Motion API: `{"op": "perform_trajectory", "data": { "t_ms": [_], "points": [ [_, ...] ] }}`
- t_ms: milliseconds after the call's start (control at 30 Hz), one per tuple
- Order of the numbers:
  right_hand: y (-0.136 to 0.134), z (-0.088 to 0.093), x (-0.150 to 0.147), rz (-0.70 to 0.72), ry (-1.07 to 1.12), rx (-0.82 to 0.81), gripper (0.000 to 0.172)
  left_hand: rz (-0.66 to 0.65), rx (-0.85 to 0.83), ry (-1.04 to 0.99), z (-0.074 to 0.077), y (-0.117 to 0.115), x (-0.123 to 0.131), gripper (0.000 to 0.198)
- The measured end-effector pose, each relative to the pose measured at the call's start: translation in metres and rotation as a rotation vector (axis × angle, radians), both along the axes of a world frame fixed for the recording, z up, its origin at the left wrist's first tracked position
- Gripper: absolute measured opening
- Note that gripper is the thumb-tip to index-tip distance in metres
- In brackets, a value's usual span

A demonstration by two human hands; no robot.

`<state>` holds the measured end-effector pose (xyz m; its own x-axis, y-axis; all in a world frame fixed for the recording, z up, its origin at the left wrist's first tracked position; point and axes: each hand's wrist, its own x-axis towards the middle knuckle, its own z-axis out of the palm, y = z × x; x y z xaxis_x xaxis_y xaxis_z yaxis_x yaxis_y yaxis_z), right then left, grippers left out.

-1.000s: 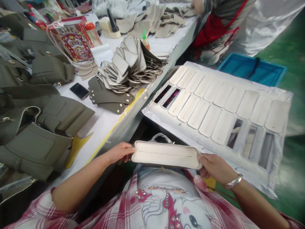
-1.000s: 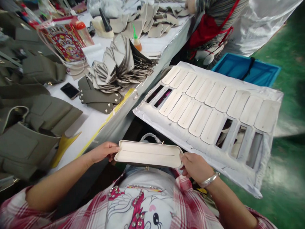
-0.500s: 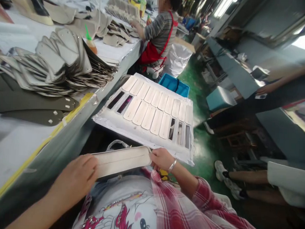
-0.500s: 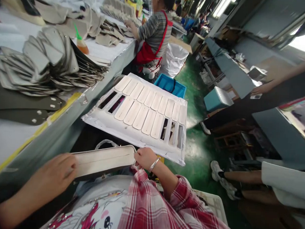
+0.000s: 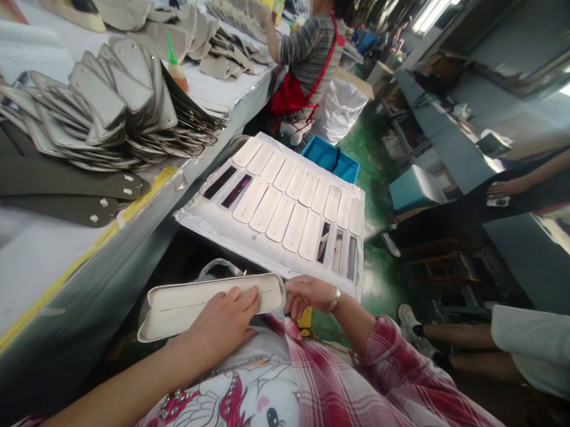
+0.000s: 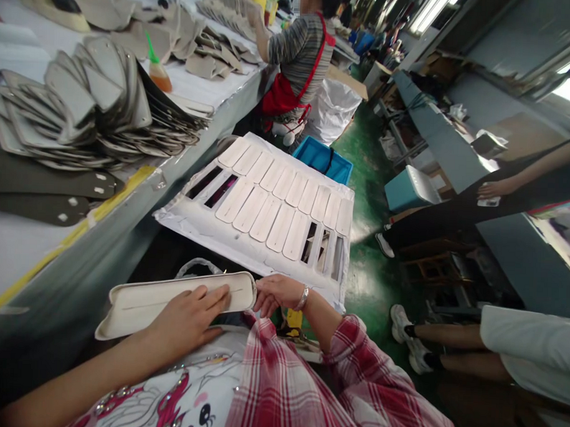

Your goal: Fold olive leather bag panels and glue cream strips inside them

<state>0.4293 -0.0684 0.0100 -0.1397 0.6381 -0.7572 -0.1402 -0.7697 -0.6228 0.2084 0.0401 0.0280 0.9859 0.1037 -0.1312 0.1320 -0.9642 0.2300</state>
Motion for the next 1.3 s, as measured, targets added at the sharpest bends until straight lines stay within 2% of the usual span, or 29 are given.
{"op": "perform_trajectory", "data": {
  "t_ms": [67,167,300,367,400,467,567,600,633,667,767,833,967,1100,1200,1300],
  "points": [
    [-0.004,-0.013,0.002,-0.097,0.068,0.017,0.048,0.008,-0.011,-0.001,-0.001,0.000,0.000,0.050],
    [-0.002,-0.019,-0.004,-0.156,-0.064,0.009,0.047,0.003,-0.034,0.008,-0.003,-0.002,0.004,0.053],
    [0.013,-0.002,-0.014,-0.069,-0.291,-0.052,0.039,0.032,-0.104,0.001,0.003,-0.003,0.011,0.051],
    [0.018,0.008,-0.017,-0.015,-0.340,-0.075,0.037,0.065,-0.243,-0.038,0.010,0.003,0.004,0.053],
    [0.019,0.011,-0.017,0.003,-0.355,-0.083,0.036,0.104,-0.363,-0.077,0.015,0.009,-0.005,0.055],
    [0.018,0.013,-0.017,0.031,-0.364,-0.097,0.037,0.305,-0.663,-0.247,0.021,0.026,-0.032,0.054],
    [0.017,0.007,-0.013,0.042,-0.330,-0.082,0.039,0.880,-0.970,-0.629,0.018,0.056,-0.087,0.031],
    [0.017,0.004,-0.012,0.038,-0.292,-0.073,0.040,1.047,-1.021,-0.682,0.013,0.064,-0.104,0.028],
    [0.017,0.002,-0.010,0.033,-0.249,-0.071,0.042,1.151,-1.095,-0.646,0.006,0.070,-0.118,0.029],
    [0.017,0.001,-0.009,0.023,-0.208,-0.075,0.044,1.203,-1.199,-0.559,-0.003,0.073,-0.128,0.032],
    [0.016,0.001,-0.007,-0.010,-0.134,-0.125,0.046,1.141,-1.509,-0.311,-0.027,0.074,-0.138,0.036],
    [0.017,0.003,-0.006,-0.023,-0.113,-0.164,0.046,1.092,-1.600,-0.258,-0.035,0.073,-0.135,0.037],
    [0.021,0.004,-0.005,0.005,-0.114,-0.216,0.042,1.068,-1.620,-0.134,-0.027,0.079,-0.128,0.039],
    [0.028,0.008,-0.003,0.048,-0.183,-0.227,0.042,0.976,-1.431,-0.026,-0.015,0.088,-0.122,0.037],
    [0.028,0.012,-0.006,0.040,-0.245,-0.186,0.044,0.883,-1.166,-0.031,-0.013,0.091,-0.125,0.034],
    [0.025,0.007,-0.006,0.055,-0.302,-0.127,0.044,0.764,-0.940,-0.018,-0.015,0.100,-0.129,0.029]
  ]
}}
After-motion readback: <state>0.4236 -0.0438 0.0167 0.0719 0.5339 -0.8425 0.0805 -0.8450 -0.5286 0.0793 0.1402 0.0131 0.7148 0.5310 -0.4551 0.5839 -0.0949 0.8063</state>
